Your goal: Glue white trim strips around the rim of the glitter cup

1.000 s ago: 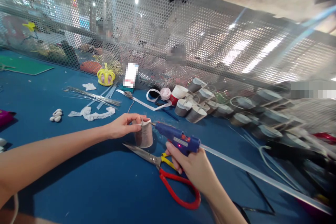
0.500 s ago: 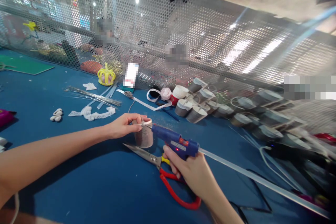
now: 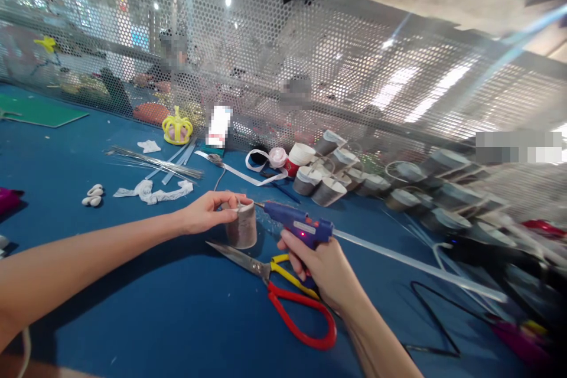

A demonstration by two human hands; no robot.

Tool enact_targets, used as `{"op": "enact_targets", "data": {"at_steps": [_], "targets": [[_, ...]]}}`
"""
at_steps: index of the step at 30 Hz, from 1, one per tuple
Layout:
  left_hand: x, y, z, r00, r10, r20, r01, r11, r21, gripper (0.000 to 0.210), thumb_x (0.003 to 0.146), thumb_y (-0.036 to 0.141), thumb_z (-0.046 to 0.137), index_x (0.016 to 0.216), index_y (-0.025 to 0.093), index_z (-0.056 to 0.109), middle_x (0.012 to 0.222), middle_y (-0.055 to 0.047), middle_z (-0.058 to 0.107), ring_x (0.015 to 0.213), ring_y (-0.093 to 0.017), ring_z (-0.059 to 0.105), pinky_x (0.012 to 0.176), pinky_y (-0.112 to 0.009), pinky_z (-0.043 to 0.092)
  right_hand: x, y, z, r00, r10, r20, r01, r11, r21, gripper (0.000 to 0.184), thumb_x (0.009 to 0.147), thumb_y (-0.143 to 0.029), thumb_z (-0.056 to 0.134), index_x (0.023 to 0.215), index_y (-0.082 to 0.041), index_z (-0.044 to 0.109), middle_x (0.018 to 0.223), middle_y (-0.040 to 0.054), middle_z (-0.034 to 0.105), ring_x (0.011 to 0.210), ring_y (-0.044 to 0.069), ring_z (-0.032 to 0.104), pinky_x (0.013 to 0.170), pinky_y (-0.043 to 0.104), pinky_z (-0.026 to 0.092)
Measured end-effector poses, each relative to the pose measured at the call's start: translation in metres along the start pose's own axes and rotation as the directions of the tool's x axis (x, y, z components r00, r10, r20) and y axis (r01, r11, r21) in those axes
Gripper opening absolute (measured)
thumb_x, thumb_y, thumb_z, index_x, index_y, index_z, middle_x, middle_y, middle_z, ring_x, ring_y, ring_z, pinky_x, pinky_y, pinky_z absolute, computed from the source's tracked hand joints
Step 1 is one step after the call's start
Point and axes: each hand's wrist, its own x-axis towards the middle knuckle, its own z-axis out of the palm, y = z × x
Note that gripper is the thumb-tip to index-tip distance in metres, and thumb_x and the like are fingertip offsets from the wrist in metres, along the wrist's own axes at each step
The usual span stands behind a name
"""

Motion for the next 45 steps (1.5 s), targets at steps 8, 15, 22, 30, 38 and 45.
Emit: {"op": "enact_targets", "data": {"at_steps": [8, 15, 22, 30, 38, 45], "targets": [[-0.002, 0.008, 0.002, 0.999, 0.029, 0.021, -0.032, 0.989, 0.144, 0.01, 0.073, 0.016, 0.049, 0.064, 0.014, 0.045, 0.115, -0.014, 0.051, 0.111, -0.022, 0.043, 0.09, -0.037, 0.032, 0.032, 0.017, -0.018, 0.982, 0.113, -0.15, -0.085, 0.98, 0.181, 0.023, 0.058, -0.031, 0.066, 0.062, -0.013, 0.052, 0.05, -0.0025, 0.053, 0.042, 0.006, 0.047, 0.041, 0.018, 0.036], [-0.005, 0.018, 0.006, 0.991, 0.124, 0.042, -0.131, 0.935, 0.329, 0.007, 0.071, 0.012, 0.047, 0.065, 0.015, 0.044, 0.11, -0.012, 0.053, 0.109, -0.019, 0.045, 0.088, -0.034, 0.034, 0.064, 0.035, -0.015, 0.969, 0.136, -0.209, -0.141, 0.99, -0.011, 0.028, 0.064, -0.038, 0.057, 0.054, -0.012, 0.053, 0.047, 0.0021, 0.055, 0.036, 0.007, 0.047, 0.036, 0.019, 0.038], [-0.007, 0.022, 0.008, 0.979, 0.189, 0.078, -0.204, 0.884, 0.42, 0.01, 0.07, 0.011, 0.048, 0.063, 0.016, 0.043, 0.106, -0.013, 0.054, 0.109, -0.02, 0.045, 0.086, -0.032, 0.036, 0.076, 0.032, -0.011, 0.961, -0.016, -0.275, -0.091, 0.923, -0.373, 0.035, 0.059, -0.041, 0.06, 0.04, -0.018, 0.042, 0.041, 0.0021, 0.049, 0.046, 0.016, 0.054, 0.042, 0.026, 0.039], [-0.007, 0.021, 0.008, 0.97, 0.22, 0.1, -0.241, 0.868, 0.434, 0.01, 0.071, 0.013, 0.048, 0.062, 0.015, 0.045, 0.099, -0.01, 0.054, 0.108, -0.02, 0.044, 0.087, -0.03, 0.036, 0.049, -0.03, 0.018, 0.922, -0.387, -0.004, 0.326, 0.782, -0.531, 0.032, 0.077, -0.041, 0.04, 0.065, -0.018, 0.059, 0.077, 0.0047, 0.058, 0.074, 0.015, 0.053, 0.067, 0.025, 0.038], [-0.007, 0.02, 0.008, 0.97, 0.215, 0.114, -0.243, 0.857, 0.454, 0.012, 0.072, 0.017, 0.047, 0.061, 0.014, 0.046, 0.073, -0.003, 0.05, 0.075, -0.015, 0.047, 0.07, -0.026, 0.042, 0.046, -0.055, 0.044, 0.903, -0.321, 0.286, 0.425, 0.763, -0.487, 0.037, 0.077, -0.034, 0.039, 0.047, -0.016, 0.05, 0.05, -0.0012, 0.045, 0.05, 0.01, 0.04, 0.051, 0.024, 0.03], [-0.006, 0.02, 0.007, 0.972, 0.209, 0.111, -0.236, 0.879, 0.413, 0.009, 0.072, 0.015, 0.049, 0.064, 0.013, 0.048, 0.097, -0.009, 0.051, 0.096, -0.018, 0.049, 0.082, -0.029, 0.039, 0.035, -0.046, 0.03, 0.982, -0.154, 0.105, 0.161, 0.985, -0.056, 0.015, 0.067, -0.031, 0.056, 0.064, -0.016, 0.058, 0.061, -0.0025, 0.051, 0.057, 0.009, 0.041, 0.056, 0.023, 0.032]]}}
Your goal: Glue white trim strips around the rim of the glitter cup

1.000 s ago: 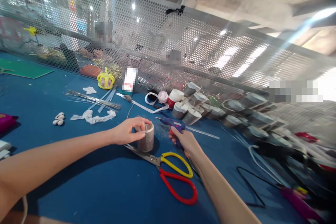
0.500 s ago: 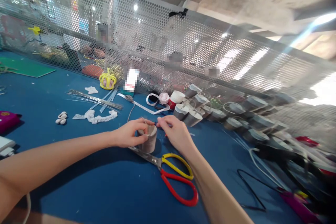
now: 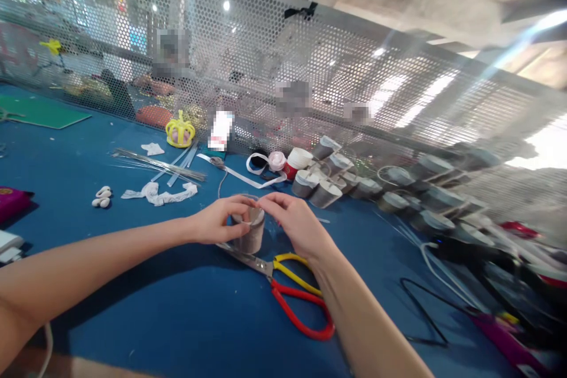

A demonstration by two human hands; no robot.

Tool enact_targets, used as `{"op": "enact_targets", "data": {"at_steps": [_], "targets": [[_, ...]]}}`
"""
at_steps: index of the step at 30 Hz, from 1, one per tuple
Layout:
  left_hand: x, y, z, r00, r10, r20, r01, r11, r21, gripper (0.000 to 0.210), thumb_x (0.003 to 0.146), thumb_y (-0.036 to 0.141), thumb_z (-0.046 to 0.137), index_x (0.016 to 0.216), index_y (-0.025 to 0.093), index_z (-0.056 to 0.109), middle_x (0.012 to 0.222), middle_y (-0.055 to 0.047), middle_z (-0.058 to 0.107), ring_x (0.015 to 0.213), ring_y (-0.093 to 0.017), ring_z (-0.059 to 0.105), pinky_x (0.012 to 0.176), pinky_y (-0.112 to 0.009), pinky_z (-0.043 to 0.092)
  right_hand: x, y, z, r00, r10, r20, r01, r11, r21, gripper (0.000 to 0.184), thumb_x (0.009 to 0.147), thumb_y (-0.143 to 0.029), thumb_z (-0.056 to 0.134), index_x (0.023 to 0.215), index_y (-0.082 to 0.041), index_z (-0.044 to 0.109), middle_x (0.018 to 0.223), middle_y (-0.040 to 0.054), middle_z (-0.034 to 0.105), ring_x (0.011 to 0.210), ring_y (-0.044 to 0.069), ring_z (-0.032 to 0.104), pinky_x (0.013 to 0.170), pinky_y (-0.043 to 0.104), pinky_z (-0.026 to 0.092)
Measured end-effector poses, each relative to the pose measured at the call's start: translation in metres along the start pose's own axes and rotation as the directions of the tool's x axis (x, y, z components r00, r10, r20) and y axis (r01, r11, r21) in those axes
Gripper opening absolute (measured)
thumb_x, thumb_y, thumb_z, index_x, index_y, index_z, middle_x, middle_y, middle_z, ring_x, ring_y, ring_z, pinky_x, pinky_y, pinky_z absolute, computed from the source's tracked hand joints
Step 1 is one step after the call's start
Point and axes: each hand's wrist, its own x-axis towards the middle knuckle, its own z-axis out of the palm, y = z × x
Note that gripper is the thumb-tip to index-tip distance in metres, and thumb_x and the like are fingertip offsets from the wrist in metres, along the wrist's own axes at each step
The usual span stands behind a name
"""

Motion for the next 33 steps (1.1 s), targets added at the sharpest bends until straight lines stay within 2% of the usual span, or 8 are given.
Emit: {"op": "enact_targets", "data": {"at_steps": [2, 6, 12, 20, 24, 27, 30, 33], "targets": [[0.0, -0.001, -0.001, 1.0, -0.025, -0.005, 0.025, 0.999, -0.029, 0.01, 0.073, 0.016, 0.049, 0.064, 0.013, 0.048, 0.108, -0.012, 0.05, 0.105, -0.019, 0.045, 0.088, -0.031, 0.035, -0.005, 0.004, -0.005, 0.999, 0.036, -0.026, -0.033, 0.993, 0.115, 0.015, 0.065, -0.031, 0.059, 0.066, -0.016, 0.059, 0.061, -0.0034, 0.05, 0.055, 0.008, 0.038, 0.054, 0.022, 0.03], [0.001, -0.001, -0.005, 0.996, -0.094, 0.006, 0.094, 0.988, -0.124, 0.008, 0.074, 0.016, 0.049, 0.067, 0.013, 0.048, 0.113, -0.012, 0.05, 0.104, -0.019, 0.047, 0.088, -0.032, 0.035, -0.012, 0.013, -0.012, 0.994, 0.109, 0.004, -0.104, 0.935, 0.338, 0.015, 0.062, -0.031, 0.063, 0.063, -0.016, 0.057, 0.059, -0.0042, 0.047, 0.052, 0.006, 0.035, 0.051, 0.022, 0.028], [0.005, 0.005, -0.012, 0.98, -0.149, 0.131, 0.19, 0.9, -0.394, 0.014, 0.077, 0.02, 0.049, 0.066, 0.012, 0.046, 0.119, -0.013, 0.047, 0.106, -0.021, 0.046, 0.078, -0.029, 0.04, -0.02, 0.029, -0.012, 0.989, 0.144, -0.017, -0.113, 0.84, 0.53, 0.016, 0.064, -0.029, 0.064, 0.065, -0.016, 0.057, 0.062, -0.0036, 0.046, 0.055, 0.005, 0.037, 0.053, 0.02, 0.029], [0.005, 0.017, -0.016, 0.961, -0.187, 0.204, 0.27, 0.798, -0.539, 0.015, 0.075, 0.02, 0.052, 0.064, 0.011, 0.048, 0.12, -0.013, 0.047, 0.109, -0.024, 0.045, 0.08, -0.034, 0.038, -0.027, 0.031, -0.005, 0.985, 0.159, -0.06, -0.088, 0.777, 0.623, 0.014, 0.061, -0.026, 0.067, 0.063, -0.015, 0.059, 0.071, -0.0006, 0.052, 0.06, 0.007, 0.04, 0.055, 0.02, 0.032], [0.006, 0.02, -0.016, 0.969, -0.128, 0.213, 0.235, 0.753, -0.615, 0.013, 0.075, 0.018, 0.053, 0.064, 0.011, 0.05, 0.12, -0.013, 0.048, 0.112, -0.024, 0.043, 0.086, -0.037, 0.034, -0.029, 0.029, -0.002, 0.983, 0.167, -0.071, -0.082, 0.758, 0.647, 0.013, 0.06, -0.025, 0.066, 0.06, -0.016, 0.057, 0.083, 0.0011, 0.056, 0.063, 0.007, 0.04, 0.057, 0.021, 0.032], [0.007, 0.021, -0.016, 0.975, -0.079, 0.21, 0.201, 0.719, -0.665, 0.01, 0.074, 0.017, 0.054, 0.066, 0.011, 0.054, 0.119, -0.012, 0.049, 0.115, -0.025, 0.039, 0.091, -0.039, 0.029, -0.03, 0.028, -0.001, 0.986, 0.154, -0.06, -0.078, 0.752, 0.655, 0.013, 0.061, -0.025, 0.065, 0.058, -0.017, 0.055, 0.075, -0.0007, 0.056, 0.061, 0.008, 0.039, 0.057, 0.022, 0.031], [0.006, 0.019, -0.016, 0.975, -0.086, 0.204, 0.206, 0.695, -0.689, 0.008, 0.072, 0.018, 0.056, 0.068, 0.012, 0.055, 0.115, -0.01, 0.05, 0.112, -0.024, 0.041, 0.089, -0.038, 0.031, -0.03, 0.028, 0.0, 0.987, 0.15, -0.053, -0.079, 0.755, 0.65, 0.014, 0.062, -0.025, 0.064, 0.058, -0.017, 0.053, 0.066, -0.0023, 0.053, 0.06, 0.008, 0.039, 0.057, 0.022, 0.03], [0.005, 0.016, -0.016, 0.967, -0.118, 0.226, 0.245, 0.679, -0.692, 0.007, 0.072, 0.018, 0.057, 0.068, 0.012, 0.055, 0.111, -0.008, 0.048, 0.106, -0.022, 0.045, 0.082, -0.033, 0.036, -0.03, 0.029, -0.001, 0.99, 0.14, -0.034, -0.086, 0.761, 0.643, 0.015, 0.063, -0.026, 0.064, 0.061, -0.018, 0.052, 0.074, -0.0009, 0.056, 0.063, 0.009, 0.042, 0.059, 0.022, 0.031]]}}
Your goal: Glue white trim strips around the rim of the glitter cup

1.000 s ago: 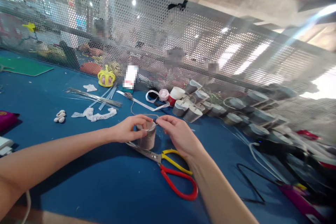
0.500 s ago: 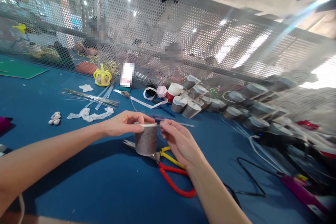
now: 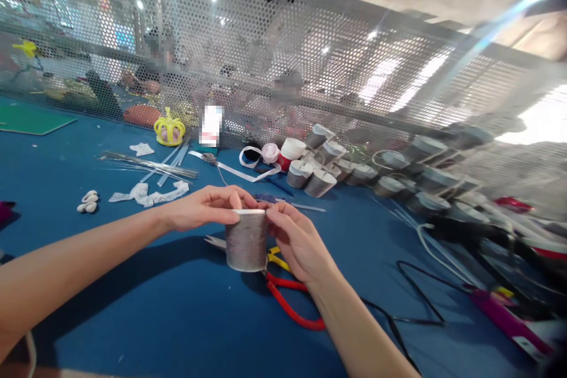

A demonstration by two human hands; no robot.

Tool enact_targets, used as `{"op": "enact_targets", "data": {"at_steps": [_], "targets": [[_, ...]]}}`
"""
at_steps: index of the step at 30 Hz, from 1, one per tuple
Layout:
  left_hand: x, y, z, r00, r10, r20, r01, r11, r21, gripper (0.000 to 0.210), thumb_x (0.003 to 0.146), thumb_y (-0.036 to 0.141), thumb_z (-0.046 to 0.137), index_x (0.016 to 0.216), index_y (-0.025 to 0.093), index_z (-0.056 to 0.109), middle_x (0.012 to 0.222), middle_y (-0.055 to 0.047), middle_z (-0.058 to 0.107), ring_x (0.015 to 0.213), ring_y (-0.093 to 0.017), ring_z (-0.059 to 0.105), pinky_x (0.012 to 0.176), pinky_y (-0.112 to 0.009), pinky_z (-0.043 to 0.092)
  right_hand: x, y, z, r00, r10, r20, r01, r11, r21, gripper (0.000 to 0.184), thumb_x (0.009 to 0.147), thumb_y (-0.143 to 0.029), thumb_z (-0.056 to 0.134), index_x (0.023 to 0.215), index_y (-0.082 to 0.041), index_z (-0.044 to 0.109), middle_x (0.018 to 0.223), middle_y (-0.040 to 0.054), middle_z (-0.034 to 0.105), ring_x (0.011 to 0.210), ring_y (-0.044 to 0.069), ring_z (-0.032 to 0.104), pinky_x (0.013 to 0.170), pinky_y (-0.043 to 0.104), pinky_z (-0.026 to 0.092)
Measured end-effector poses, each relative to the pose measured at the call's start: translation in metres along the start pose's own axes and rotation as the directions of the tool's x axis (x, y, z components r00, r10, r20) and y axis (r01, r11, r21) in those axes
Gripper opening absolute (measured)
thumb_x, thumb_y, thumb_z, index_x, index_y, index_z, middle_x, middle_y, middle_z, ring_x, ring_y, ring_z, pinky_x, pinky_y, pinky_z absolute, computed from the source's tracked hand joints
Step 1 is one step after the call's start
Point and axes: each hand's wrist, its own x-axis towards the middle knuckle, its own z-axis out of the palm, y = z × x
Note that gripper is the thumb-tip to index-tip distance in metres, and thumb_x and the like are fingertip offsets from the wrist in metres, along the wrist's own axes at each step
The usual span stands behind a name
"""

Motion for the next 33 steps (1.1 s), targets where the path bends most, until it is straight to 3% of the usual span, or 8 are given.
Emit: {"op": "enact_targets", "data": {"at_steps": [3, 10, 18, 23, 26, 30, 33], "targets": [[-0.001, -0.001, -0.003, 1.0, -0.03, 0.007, 0.03, 0.999, -0.009, 0.008, 0.072, 0.019, 0.057, 0.068, 0.012, 0.055, 0.109, -0.007, 0.047, 0.104, -0.02, 0.044, 0.08, -0.031, 0.036, 0.001, 0.001, -0.002, 0.999, 0.003, 0.033, -0.002, 0.999, -0.034, 0.016, 0.064, -0.028, 0.062, 0.061, -0.017, 0.05, 0.08, 0.0003, 0.058, 0.063, 0.009, 0.042, 0.058, 0.023, 0.03], [0.0, 0.001, -0.007, 0.997, -0.067, 0.029, 0.067, 0.998, 0.008, 0.011, 0.069, 0.023, 0.061, 0.068, 0.013, 0.057, 0.108, -0.006, 0.048, 0.108, -0.02, 0.042, 0.09, -0.036, 0.031, -0.001, 0.0, -0.004, 0.995, 0.001, 0.104, 0.005, 0.999, -0.054, 0.016, 0.065, -0.024, 0.061, 0.06, -0.017, 0.048, 0.07, -0.0031, 0.053, 0.053, 0.006, 0.037, 0.051, 0.021, 0.027], [0.002, -0.007, -0.016, 0.995, -0.102, -0.016, 0.103, 0.993, 0.057, 0.017, 0.069, 0.028, 0.061, 0.07, 0.012, 0.055, 0.111, -0.008, 0.05, 0.108, -0.02, 0.044, 0.091, -0.036, 0.03, 0.0, -0.001, -0.007, 0.993, -0.103, 0.061, 0.113, 0.973, -0.202, 0.011, 0.064, -0.023, 0.062, 0.064, -0.018, 0.052, 0.071, -0.0027, 0.053, 0.054, 0.006, 0.039, 0.052, 0.022, 0.03], [0.003, -0.013, -0.023, 0.991, -0.137, -0.013, 0.136, 0.958, 0.254, 0.018, 0.072, 0.03, 0.057, 0.075, 0.013, 0.052, 0.116, -0.009, 0.047, 0.11, -0.018, 0.043, 0.095, -0.035, 0.027, 0.005, 0.003, -0.006, 0.978, -0.206, 0.035, 0.203, 0.898, -0.391, 0.014, 0.066, -0.025, 0.059, 0.06, -0.018, 0.049, 0.068, -0.002, 0.053, 0.06, 0.009, 0.042, 0.058, 0.024, 0.034], [0.003, -0.012, -0.023, 0.991, -0.136, -0.013, 0.127, 0.884, 0.451, 0.015, 0.071, 0.025, 0.057, 0.08, 0.014, 0.052, 0.12, -0.009, 0.045, 0.113, -0.019, 0.04, 0.098, -0.036, 0.023, 0.007, 0.006, -0.005, 0.97, -0.231, 0.071, 0.237, 0.855, -0.462, 0.012, 0.066, -0.025, 0.058, 0.061, -0.019, 0.049, 0.067, -0.0018, 0.052, 0.062, 0.01, 0.044, 0.061, 0.025, 0.036], [0.003, -0.009, -0.008, 0.998, -0.04, -0.047, 0.061, 0.773, 0.632, 0.019, 0.066, 0.022, 0.059, 0.083, 0.015, 0.052, 0.119, -0.01, 0.045, 0.118, -0.021, 0.033, 0.099, -0.036, 0.022, 0.008, 0.007, -0.003, 0.958, -0.27, 0.094, 0.279, 0.812, -0.512, 0.011, 0.066, -0.025, 0.057, 0.061, -0.02, 0.048, 0.064, -0.0016, 0.051, 0.061, 0.012, 0.045, 0.06, 0.027, 0.037], [0.005, -0.008, 0.006, 0.996, 0.055, -0.077, 0.014, 0.717, 0.697, 0.018, 0.065, 0.024, 0.06, 0.079, 0.016, 0.054, 0.111, -0.011, 0.05, 0.114, -0.023, 0.038, 0.096, -0.036, 0.027, 0.006, 0.008, 0.001, 0.949, -0.299, 0.101, 0.305, 0.789, -0.533, 0.011, 0.066, -0.025, 0.056, 0.061, -0.021, 0.048, 0.065, -0.001, 0.052, 0.062, 0.012, 0.047, 0.06, 0.027, 0.037]]}}
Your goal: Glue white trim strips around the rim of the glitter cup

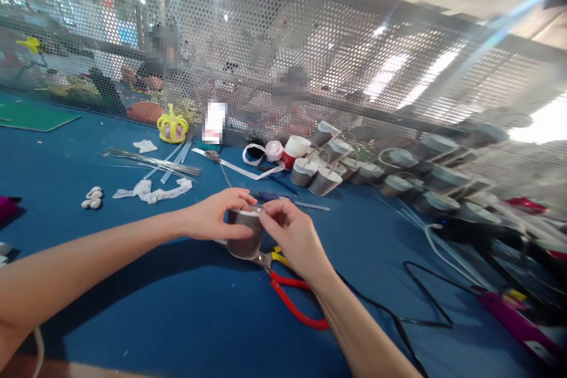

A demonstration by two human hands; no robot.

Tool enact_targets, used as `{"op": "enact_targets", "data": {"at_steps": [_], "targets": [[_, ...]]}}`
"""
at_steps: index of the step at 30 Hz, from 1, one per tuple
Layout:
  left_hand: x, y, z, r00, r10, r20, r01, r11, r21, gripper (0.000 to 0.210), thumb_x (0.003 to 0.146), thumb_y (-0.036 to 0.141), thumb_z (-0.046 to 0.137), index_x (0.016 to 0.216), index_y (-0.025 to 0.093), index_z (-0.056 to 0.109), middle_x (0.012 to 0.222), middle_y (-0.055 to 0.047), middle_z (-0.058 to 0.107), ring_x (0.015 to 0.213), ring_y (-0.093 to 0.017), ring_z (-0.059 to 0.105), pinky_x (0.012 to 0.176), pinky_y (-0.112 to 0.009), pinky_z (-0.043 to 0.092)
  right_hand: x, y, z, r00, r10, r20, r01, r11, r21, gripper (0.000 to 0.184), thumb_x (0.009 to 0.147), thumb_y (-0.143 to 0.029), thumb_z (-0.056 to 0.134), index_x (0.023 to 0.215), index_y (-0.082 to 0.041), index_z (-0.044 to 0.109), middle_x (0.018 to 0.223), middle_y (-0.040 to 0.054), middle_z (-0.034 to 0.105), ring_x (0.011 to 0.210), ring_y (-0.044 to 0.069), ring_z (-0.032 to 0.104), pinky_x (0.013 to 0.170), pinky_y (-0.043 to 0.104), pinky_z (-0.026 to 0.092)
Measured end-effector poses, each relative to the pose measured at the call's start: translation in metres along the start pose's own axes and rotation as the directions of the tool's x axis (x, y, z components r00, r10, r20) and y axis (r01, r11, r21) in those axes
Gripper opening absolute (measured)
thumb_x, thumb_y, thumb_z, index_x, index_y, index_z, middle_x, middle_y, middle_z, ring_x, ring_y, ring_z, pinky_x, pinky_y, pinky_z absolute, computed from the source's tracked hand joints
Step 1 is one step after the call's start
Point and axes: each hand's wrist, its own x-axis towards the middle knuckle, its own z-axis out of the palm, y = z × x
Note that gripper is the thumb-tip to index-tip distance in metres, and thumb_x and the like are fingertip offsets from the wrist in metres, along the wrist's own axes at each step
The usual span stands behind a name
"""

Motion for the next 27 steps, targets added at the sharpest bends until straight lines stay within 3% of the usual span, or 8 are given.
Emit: {"op": "enact_targets", "data": {"at_steps": [8, 13, 17, 20, 23, 27], "targets": [[-0.0003, 0.0041, 0.0096, 0.989, -0.051, -0.139, 0.043, 0.997, -0.056, 0.009, 0.07, 0.019, 0.051, 0.062, 0.015, 0.049, 0.1, -0.008, 0.056, 0.104, -0.02, 0.045, 0.092, -0.035, 0.033, -0.008, -0.0099, 0.0101, 0.999, -0.021, -0.029, 0.02, 0.999, -0.025, 0.011, 0.067, -0.025, 0.057, 0.061, -0.021, 0.048, 0.067, 0.0, 0.053, 0.061, 0.013, 0.047, 0.057, 0.028, 0.038], [-0.0003, 0.0065, 0.0102, 0.988, -0.091, -0.127, 0.074, 0.988, -0.138, 0.012, 0.069, 0.016, 0.05, 0.058, 0.015, 0.046, 0.093, -0.007, 0.058, 0.105, -0.021, 0.045, 0.089, -0.032, 0.034, -0.0096, -0.0108, 0.0094, 1.0, 0.001, -0.021, -0.001, 1.0, 0.005, 0.012, 0.066, -0.024, 0.057, 0.06, -0.021, 0.048, 0.072, 0.0012, 0.055, 0.065, 0.014, 0.049, 0.06, 0.028, 0.039], [0.0003, 0.0097, 0.0079, 0.985, -0.146, -0.094, 0.123, 0.97, -0.211, 0.012, 0.068, 0.016, 0.05, 0.057, 0.014, 0.047, 0.097, -0.007, 0.057, 0.106, -0.021, 0.044, 0.091, -0.034, 0.032, -0.0091, -0.0106, 0.0083, 0.998, 0.045, -0.034, -0.04, 0.991, 0.128, 0.01, 0.065, -0.021, 0.057, 0.059, -0.02, 0.048, 0.083, 0.0025, 0.057, 0.071, 0.014, 0.05, 0.063, 0.028, 0.039], [0.0004, 0.0109, 0.0049, 0.98, -0.174, -0.096, 0.15, 0.964, -0.221, 0.01, 0.068, 0.016, 0.05, 0.058, 0.015, 0.048, 0.101, -0.007, 0.056, 0.108, -0.022, 0.043, 0.094, -0.037, 0.029, -0.0085, -0.0101, 0.008, 0.99, 0.126, -0.064, -0.107, 0.963, 0.249, 0.009, 0.064, -0.02, 0.057, 0.06, -0.019, 0.049, 0.09, 0.0019, 0.058, 0.06, 0.01, 0.045, 0.055, 0.025, 0.035], [-0.0001, 0.0098, 0.0031, 0.979, -0.174, -0.107, 0.153, 0.972, -0.178, 0.009, 0.068, 0.016, 0.051, 0.059, 0.015, 0.049, 0.103, -0.007, 0.055, 0.111, -0.021, 0.04, 0.095, -0.038, 0.027, -0.0071, -0.0087, 0.0075, 0.974, 0.215, -0.067, -0.172, 0.903, 0.394, 0.009, 0.063, -0.019, 0.058, 0.059, -0.018, 0.049, 0.09, 0.001, 0.057, 0.049, 0.005, 0.036, 0.047, 0.024, 0.03], [-0.0024, 0.0062, 0.0045, 0.979, -0.141, -0.147, 0.135, 0.989, -0.054, 0.009, 0.069, 0.018, 0.053, 0.061, 0.015, 0.051, 0.117, -0.009, 0.043, 0.115, -0.022, 0.034, 0.095, -0.039, 0.029, -0.0033, -0.0054, 0.0066, 0.958, 0.284, -0.047, -0.217, 0.817, 0.534, 0.01, 0.06, -0.018, 0.06, 0.058, -0.017, 0.051, 0.089, 0.001, 0.056, 0.049, 0.005, 0.038, 0.044, 0.023, 0.029]]}}
